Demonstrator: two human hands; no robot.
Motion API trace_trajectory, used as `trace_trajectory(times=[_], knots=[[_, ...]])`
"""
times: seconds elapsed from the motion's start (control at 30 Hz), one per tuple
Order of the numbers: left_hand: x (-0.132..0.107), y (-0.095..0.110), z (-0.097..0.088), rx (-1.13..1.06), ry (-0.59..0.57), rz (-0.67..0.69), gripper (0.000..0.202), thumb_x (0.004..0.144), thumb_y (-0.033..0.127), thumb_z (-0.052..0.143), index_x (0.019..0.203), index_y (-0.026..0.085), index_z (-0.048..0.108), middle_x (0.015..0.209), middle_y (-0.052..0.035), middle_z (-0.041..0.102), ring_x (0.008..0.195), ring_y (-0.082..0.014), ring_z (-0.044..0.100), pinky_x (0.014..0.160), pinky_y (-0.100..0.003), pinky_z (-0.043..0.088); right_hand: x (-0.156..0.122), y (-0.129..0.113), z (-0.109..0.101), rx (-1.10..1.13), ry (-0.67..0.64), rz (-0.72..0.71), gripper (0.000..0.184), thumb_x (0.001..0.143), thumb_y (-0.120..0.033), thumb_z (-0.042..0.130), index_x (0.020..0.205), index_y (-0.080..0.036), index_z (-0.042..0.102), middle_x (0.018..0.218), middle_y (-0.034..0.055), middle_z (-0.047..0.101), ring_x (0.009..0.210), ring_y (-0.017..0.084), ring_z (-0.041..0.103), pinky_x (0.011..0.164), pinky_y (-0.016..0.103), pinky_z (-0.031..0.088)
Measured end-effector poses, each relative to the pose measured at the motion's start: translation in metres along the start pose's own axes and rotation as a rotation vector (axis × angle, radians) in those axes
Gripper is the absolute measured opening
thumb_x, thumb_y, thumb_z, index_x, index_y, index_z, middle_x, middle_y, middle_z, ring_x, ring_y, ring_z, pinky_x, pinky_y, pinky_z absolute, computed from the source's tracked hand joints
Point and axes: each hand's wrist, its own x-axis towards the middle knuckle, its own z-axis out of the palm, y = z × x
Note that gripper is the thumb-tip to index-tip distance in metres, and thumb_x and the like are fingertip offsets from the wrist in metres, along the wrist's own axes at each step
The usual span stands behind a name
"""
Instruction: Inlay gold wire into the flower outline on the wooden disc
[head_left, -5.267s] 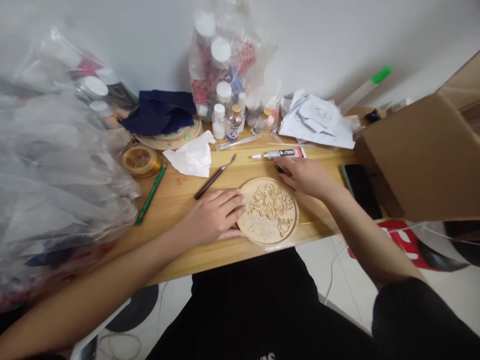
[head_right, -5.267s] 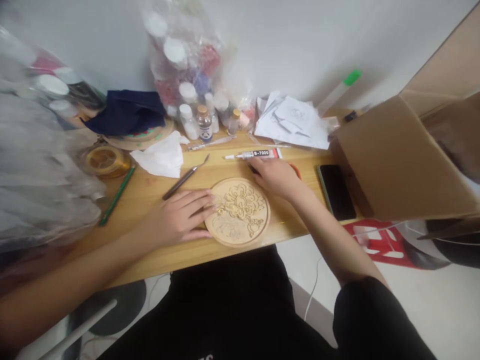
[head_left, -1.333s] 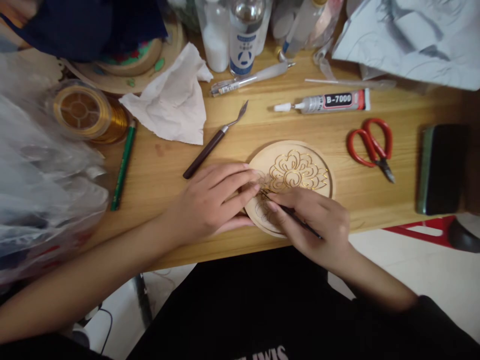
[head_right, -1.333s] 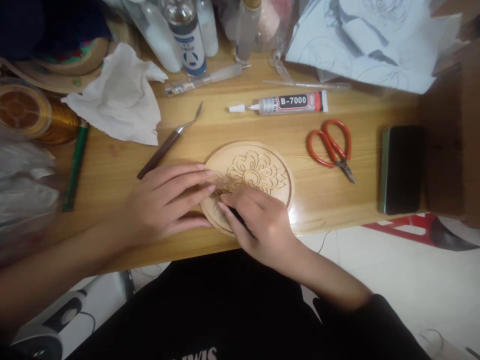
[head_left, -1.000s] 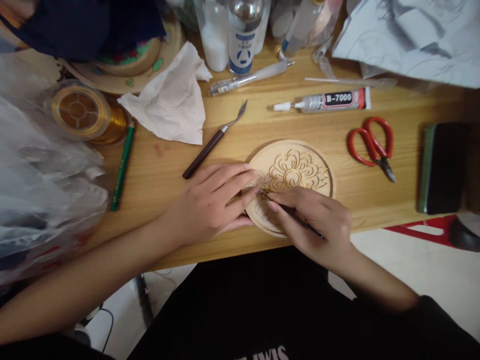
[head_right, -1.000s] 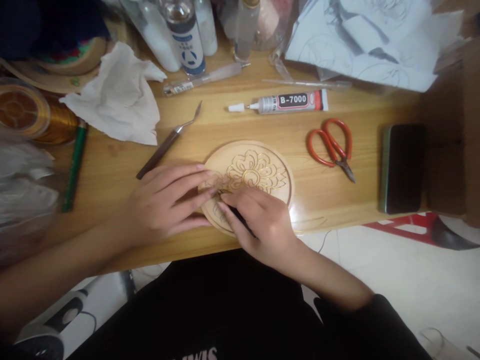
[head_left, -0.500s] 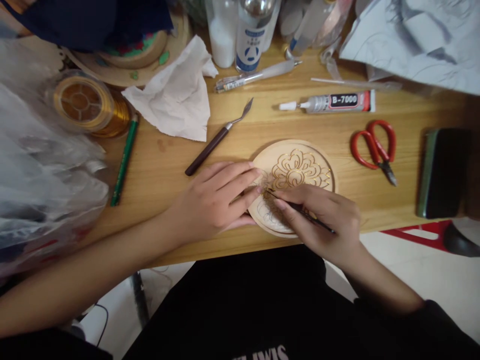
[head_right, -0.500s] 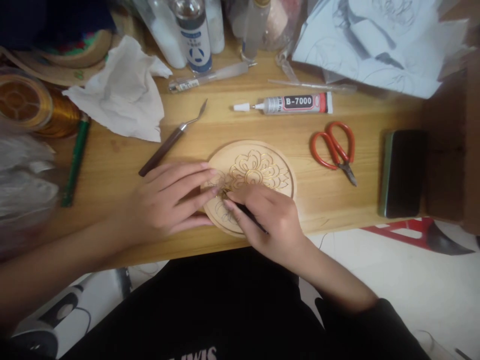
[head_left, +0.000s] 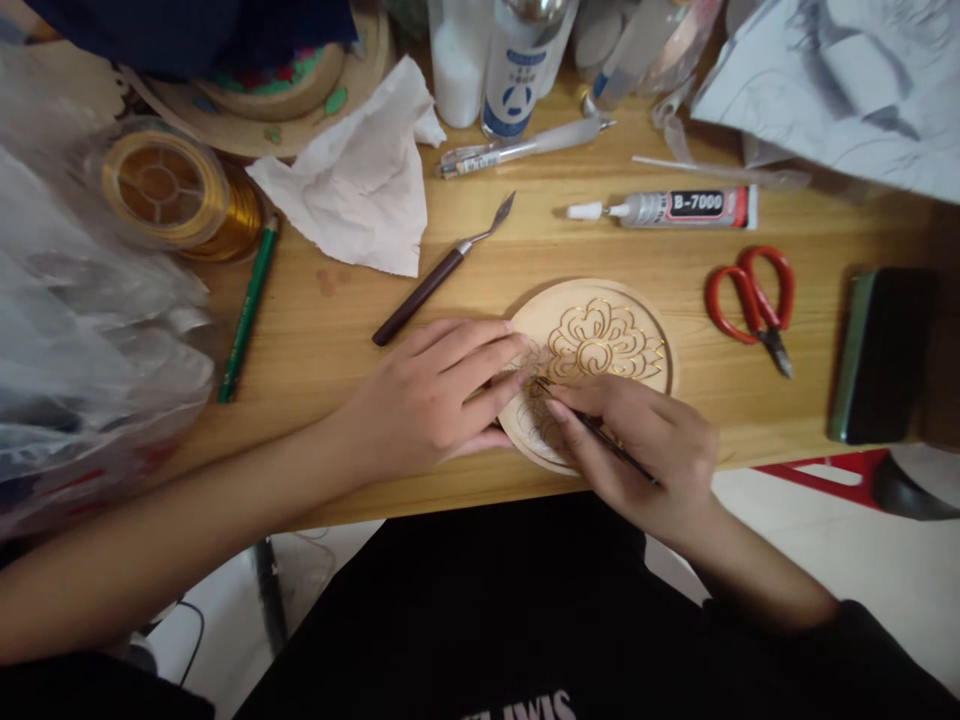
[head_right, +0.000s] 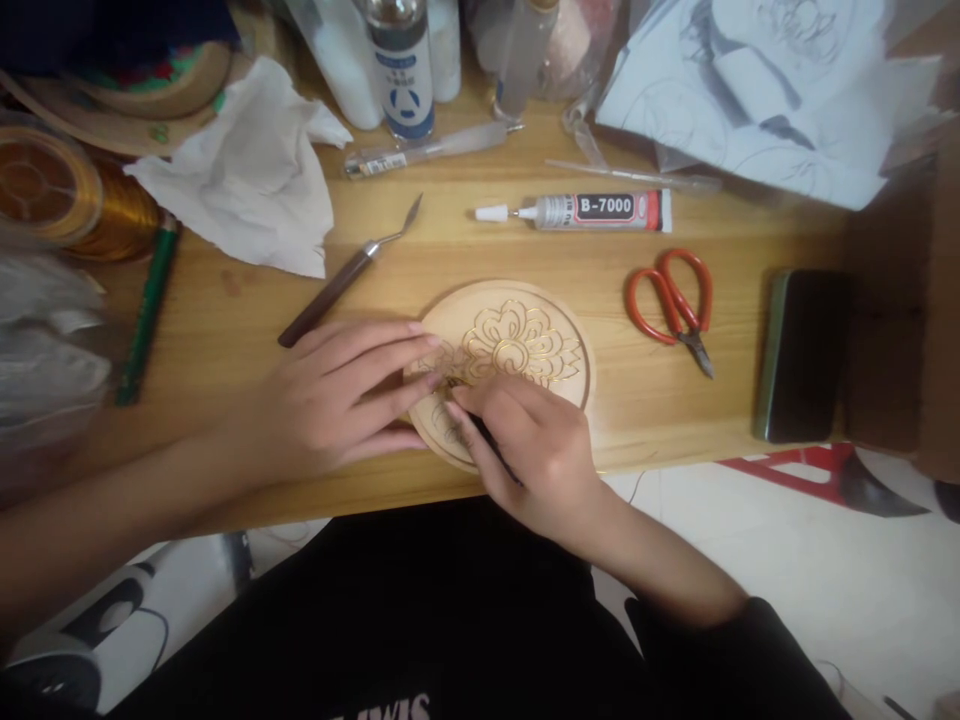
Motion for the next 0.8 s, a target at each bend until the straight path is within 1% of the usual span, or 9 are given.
trace_trajectory(times=[0.1, 0.23, 0.3, 0.37, 0.47, 0.6, 0.7, 0.8], knots=[[0.0, 0.0, 0.0, -0.03, 0.03, -0.007, 0.038, 0.094, 0.046, 0.057, 0.113, 0.014, 0.063, 0.128, -0.011, 0.064, 0.122, -0.0286, 0.058, 0.098, -0.043, 0.049, -0.001, -0.001, 0.001, -0.026, -0.007, -0.012, 0.019, 0.088, -0.013, 0.063, 0.103, -0.024, 0.062, 0.083, 0.0026, 0.074, 0.072, 0.015, 0.07, 0.06, 0.027, 0.059], [0.0, 0.001, -0.001, -0.096, -0.014, -0.034, 0.037, 0.094, 0.045, 0.058, 0.117, 0.016, 0.062, 0.129, -0.01, 0.064, 0.124, -0.0289, 0.057, 0.1, -0.044, 0.049, -0.001, -0.004, 0.003, -0.074, 0.005, -0.033, 0.017, 0.086, -0.011, 0.064, 0.099, -0.022, 0.062, 0.083, 0.0038, 0.074, 0.071, 0.016, 0.07, 0.057, 0.026, 0.057], [-0.001, 0.001, 0.0, -0.122, 0.008, -0.051, 0.037, 0.094, 0.045, 0.057, 0.117, 0.016, 0.061, 0.129, -0.0097, 0.064, 0.125, -0.0287, 0.056, 0.102, -0.044, 0.048, 0.0, -0.005, 0.004, -0.097, 0.015, -0.049, 0.015, 0.086, -0.01, 0.064, 0.097, -0.02, 0.062, 0.082, 0.0048, 0.074, 0.071, 0.016, 0.07, 0.056, 0.026, 0.057], [-0.001, 0.002, 0.001, -0.11, 0.026, -0.054, 0.037, 0.095, 0.045, 0.056, 0.117, 0.016, 0.061, 0.13, -0.0091, 0.064, 0.126, -0.0279, 0.056, 0.102, -0.043, 0.048, 0.001, -0.006, 0.004, -0.118, 0.018, -0.058, 0.014, 0.086, -0.01, 0.064, 0.096, -0.019, 0.062, 0.081, 0.0051, 0.074, 0.07, 0.016, 0.07, 0.056, 0.025, 0.057], [0.0, 0.002, 0.0, -0.064, 0.013, -0.031, 0.036, 0.095, 0.045, 0.056, 0.116, 0.016, 0.062, 0.128, -0.0095, 0.065, 0.123, -0.0278, 0.058, 0.099, -0.042, 0.05, 0.001, -0.006, 0.004, -0.121, 0.006, -0.058, 0.013, 0.086, -0.011, 0.064, 0.096, -0.019, 0.063, 0.08, 0.0047, 0.073, 0.069, 0.016, 0.069, 0.057, 0.026, 0.057], [0.001, 0.001, -0.002, -0.028, 0.019, -0.005, 0.039, 0.093, 0.045, 0.059, 0.114, 0.012, 0.062, 0.126, -0.0123, 0.066, 0.119, -0.0299, 0.06, 0.095, -0.043, 0.051, -0.003, -0.003, 0.003, -0.026, 0.017, -0.013, 0.02, 0.084, -0.011, 0.068, 0.102, -0.019, 0.064, 0.083, 0.0043, 0.074, 0.071, 0.016, 0.07, 0.062, 0.027, 0.059], [0.001, 0.001, -0.001, -0.006, 0.026, 0.011, 0.04, 0.093, 0.045, 0.059, 0.113, 0.01, 0.064, 0.125, -0.0135, 0.066, 0.118, -0.0304, 0.062, 0.094, -0.043, 0.052, -0.009, -0.002, 0.001, 0.032, 0.078, 0.066, 0.026, 0.082, -0.011, 0.071, 0.104, -0.023, 0.065, 0.083, 0.0015, 0.074, 0.072, 0.015, 0.07, 0.062, 0.027, 0.059], [0.0, 0.002, 0.0, 0.013, 0.039, 0.015, 0.041, 0.093, 0.047, 0.059, 0.111, 0.011, 0.065, 0.124, -0.0142, 0.067, 0.119, -0.03, 0.061, 0.096, -0.042, 0.052, -0.014, -0.001, -0.001, -0.011, 0.209, 0.11, 0.03, 0.079, -0.011, 0.074, 0.106, -0.024, 0.067, 0.085, 0.0015, 0.074, 0.073, 0.017, 0.07, 0.063, 0.029, 0.059]])
